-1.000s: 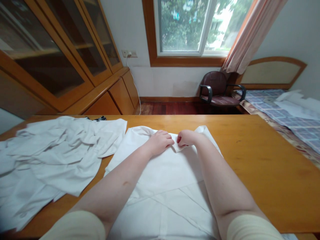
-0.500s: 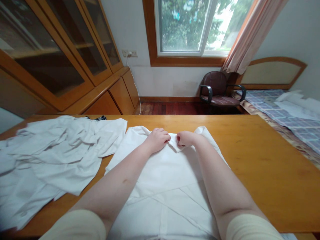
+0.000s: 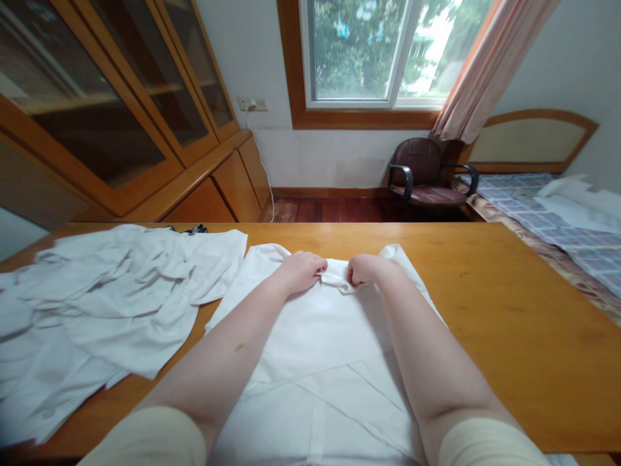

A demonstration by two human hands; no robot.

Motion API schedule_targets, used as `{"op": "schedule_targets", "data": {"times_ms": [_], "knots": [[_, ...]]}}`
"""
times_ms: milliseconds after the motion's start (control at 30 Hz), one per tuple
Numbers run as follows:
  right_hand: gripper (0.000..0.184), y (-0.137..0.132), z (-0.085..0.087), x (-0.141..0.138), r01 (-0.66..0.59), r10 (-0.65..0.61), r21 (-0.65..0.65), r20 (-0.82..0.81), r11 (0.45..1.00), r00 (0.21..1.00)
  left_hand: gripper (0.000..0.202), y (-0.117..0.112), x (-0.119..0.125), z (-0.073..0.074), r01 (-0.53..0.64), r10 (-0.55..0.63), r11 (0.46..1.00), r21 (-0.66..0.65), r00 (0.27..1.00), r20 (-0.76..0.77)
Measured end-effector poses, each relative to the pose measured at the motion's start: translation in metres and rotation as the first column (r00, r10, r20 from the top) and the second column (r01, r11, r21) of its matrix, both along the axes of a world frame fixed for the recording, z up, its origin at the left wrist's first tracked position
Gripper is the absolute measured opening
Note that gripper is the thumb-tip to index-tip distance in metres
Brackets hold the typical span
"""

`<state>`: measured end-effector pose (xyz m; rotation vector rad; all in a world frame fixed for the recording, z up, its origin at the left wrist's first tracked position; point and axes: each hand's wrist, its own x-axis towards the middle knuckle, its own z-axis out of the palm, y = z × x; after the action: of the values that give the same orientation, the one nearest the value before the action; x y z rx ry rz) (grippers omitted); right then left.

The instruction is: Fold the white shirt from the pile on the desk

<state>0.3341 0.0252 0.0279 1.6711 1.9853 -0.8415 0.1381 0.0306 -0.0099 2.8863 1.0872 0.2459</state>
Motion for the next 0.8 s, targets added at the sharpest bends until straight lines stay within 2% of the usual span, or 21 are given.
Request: {"op": "schedule_targets", "data": {"times_ms": [167, 300, 367, 633, 800], "knots": [[0.015, 0.001, 0.002, -0.002, -0.028, 0.025, 0.062, 0.049, 0.998, 0.998, 0.003, 0.006, -0.008, 0.001, 0.050, -0.050, 0.998, 0.043, 0.999, 0.013], [0.030, 0.003, 0.000, -0.002, -0.045, 0.052, 0.115, -0.054, 0.992, 0.997, 0.003, 0.008, -0.012, 0.003, 0.113, -0.114, 0.993, 0.024, 0.993, 0.021], [0.027, 0.004, -0.002, -0.003, -0.053, 0.064, 0.108, -0.097, 0.993, 0.993, 0.003, 0.009, -0.013, 0.002, 0.118, -0.118, 0.993, -0.006, 0.993, 0.024], [0.022, 0.002, -0.006, -0.001, -0.055, 0.066, 0.079, -0.144, 0.995, 0.987, 0.020, 0.010, -0.016, 0.003, 0.051, -0.045, 0.981, -0.189, 0.998, 0.035], [0.031, 0.003, -0.010, -0.006, -0.030, 0.048, 0.135, -0.133, 0.990, 0.990, 0.039, 0.013, -0.019, 0.005, -0.065, 0.103, 0.957, -0.284, 0.988, 0.119]]}}
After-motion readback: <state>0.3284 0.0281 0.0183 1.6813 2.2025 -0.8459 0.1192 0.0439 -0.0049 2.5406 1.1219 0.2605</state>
